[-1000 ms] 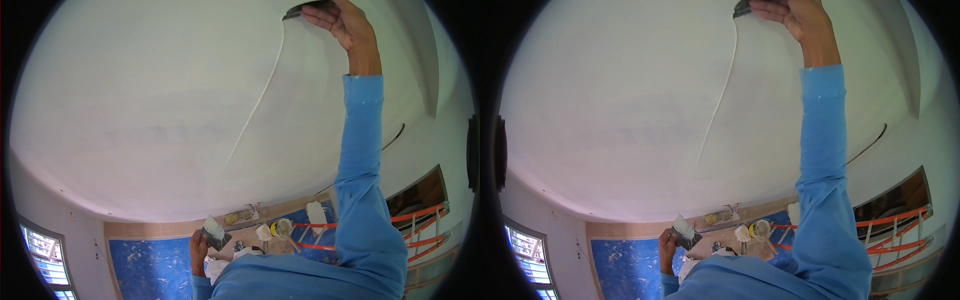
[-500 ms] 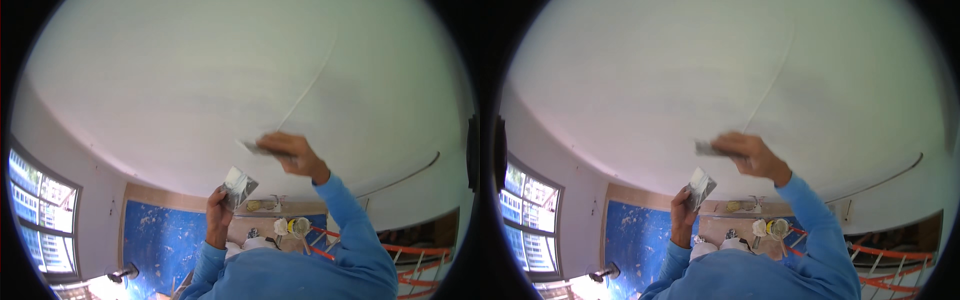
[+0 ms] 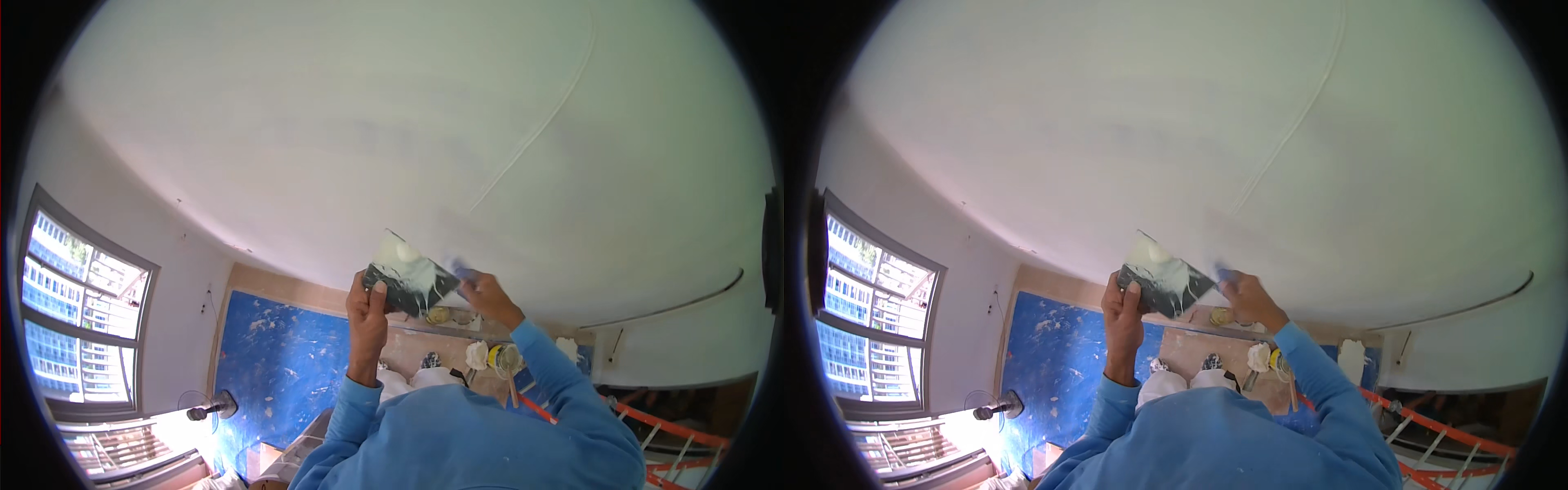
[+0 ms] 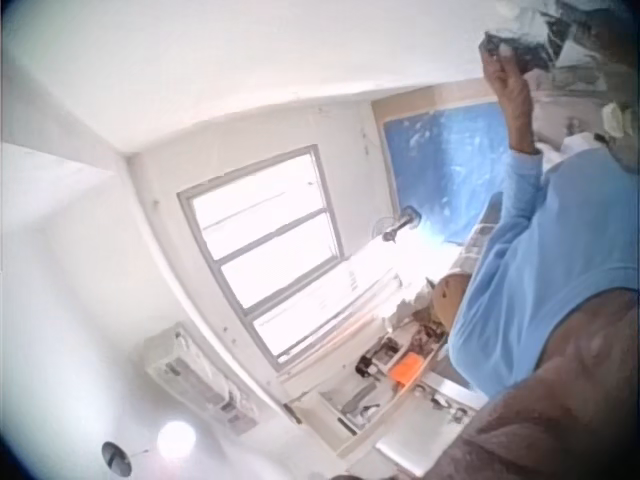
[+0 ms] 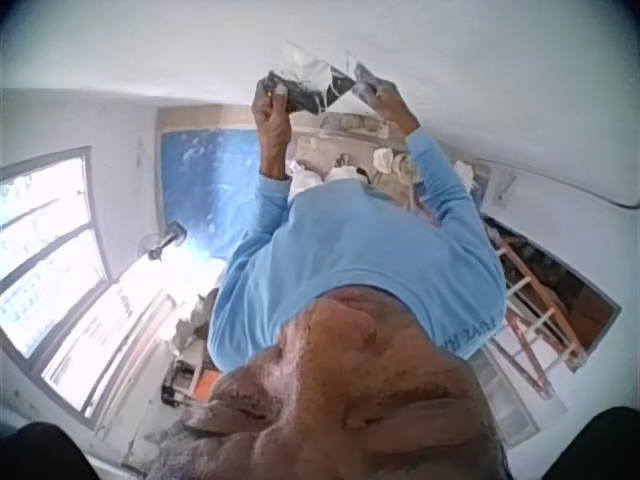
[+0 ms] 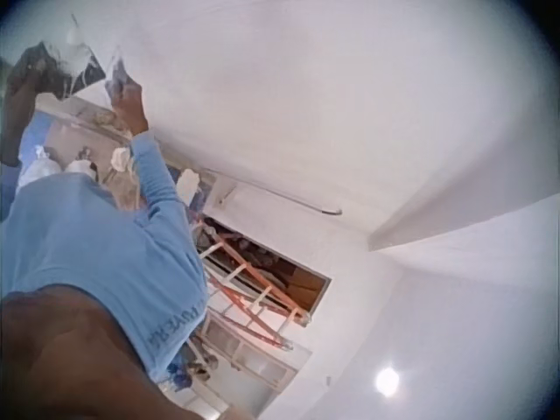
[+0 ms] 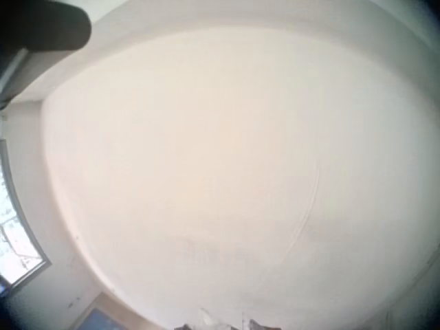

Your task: The person applies joint compound to a ceiling seam using a taping knife and a mud pan, then refills the knife from a bucket.

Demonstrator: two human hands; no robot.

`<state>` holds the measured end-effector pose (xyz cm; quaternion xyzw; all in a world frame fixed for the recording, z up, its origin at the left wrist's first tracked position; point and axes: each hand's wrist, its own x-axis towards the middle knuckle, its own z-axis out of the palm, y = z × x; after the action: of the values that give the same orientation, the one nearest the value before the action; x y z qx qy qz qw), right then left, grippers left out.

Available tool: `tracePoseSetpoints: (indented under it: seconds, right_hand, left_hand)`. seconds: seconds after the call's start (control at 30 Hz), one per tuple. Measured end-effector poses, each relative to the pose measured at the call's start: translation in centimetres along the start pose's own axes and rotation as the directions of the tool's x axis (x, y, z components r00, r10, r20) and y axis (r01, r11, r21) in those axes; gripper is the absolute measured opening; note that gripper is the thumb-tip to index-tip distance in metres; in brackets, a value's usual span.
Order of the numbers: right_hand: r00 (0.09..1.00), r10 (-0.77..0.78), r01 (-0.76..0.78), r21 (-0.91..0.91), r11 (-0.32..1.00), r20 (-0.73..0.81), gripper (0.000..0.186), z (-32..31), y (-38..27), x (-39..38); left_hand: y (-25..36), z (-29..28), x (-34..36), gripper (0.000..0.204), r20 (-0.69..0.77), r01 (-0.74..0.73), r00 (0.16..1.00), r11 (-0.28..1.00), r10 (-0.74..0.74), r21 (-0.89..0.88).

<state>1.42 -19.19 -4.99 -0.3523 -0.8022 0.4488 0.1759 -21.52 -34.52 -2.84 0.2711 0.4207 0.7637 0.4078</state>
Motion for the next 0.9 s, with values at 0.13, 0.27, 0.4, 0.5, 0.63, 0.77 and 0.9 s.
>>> tracePoseSetpoints:
  seconds: [0.13,0.27,0.4,0.5,0.63,0.77,0.9]
  right_hand:
    - [0.866,0.485,-0.041,0.951,0.308,-0.120,0.029,1.8,-1.0,0.6]
    - [0.945,0.260,-0.194,0.980,-0.046,0.199,0.042,4.8,-3.0,-0.2]
    - [0.982,0.159,-0.084,0.991,-0.105,0.100,0.052,6.6,-3.8,-0.6]
    - [0.979,0.180,0.112,0.991,-0.069,-0.098,0.045,6.9,-3.9,1.0]
    - [0.926,0.342,0.132,0.986,0.101,-0.160,0.029,8.9,1.6,2.6]
    - [0.805,0.534,-0.098,0.829,0.551,-0.260,0.022,12.3,8.3,4.3]
    - [0.660,0.454,-0.076,0.548,0.833,-0.599,0.025,14.8,11.6,8.5]
  left_hand:
    - [-1.6,-1.6,0.2,0.029,-0.120,-0.117,0.983,0.977,0.139,0.178]
    - [-1.3,-2.4,-1.0,0.046,0.397,-0.453,0.887,0.615,0.237,0.646]
    - [1.2,-2.8,-1.5,0.047,0.526,-0.475,0.845,0.320,-0.095,0.820]
    - [-2.2,-6.8,-3.7,0.036,0.371,-0.320,0.895,0.221,-0.248,0.921]
    - [-6.0,-11.8,-5.9,0.023,0.051,-0.042,0.999,0.449,-0.007,0.892]
    - [-8.3,-15.5,-8.7,0.020,-0.073,0.147,0.987,0.592,-0.146,0.793]
    - [-8.1,-14.1,-10.3,0.021,-0.129,0.285,0.953,0.662,-0.275,0.694]
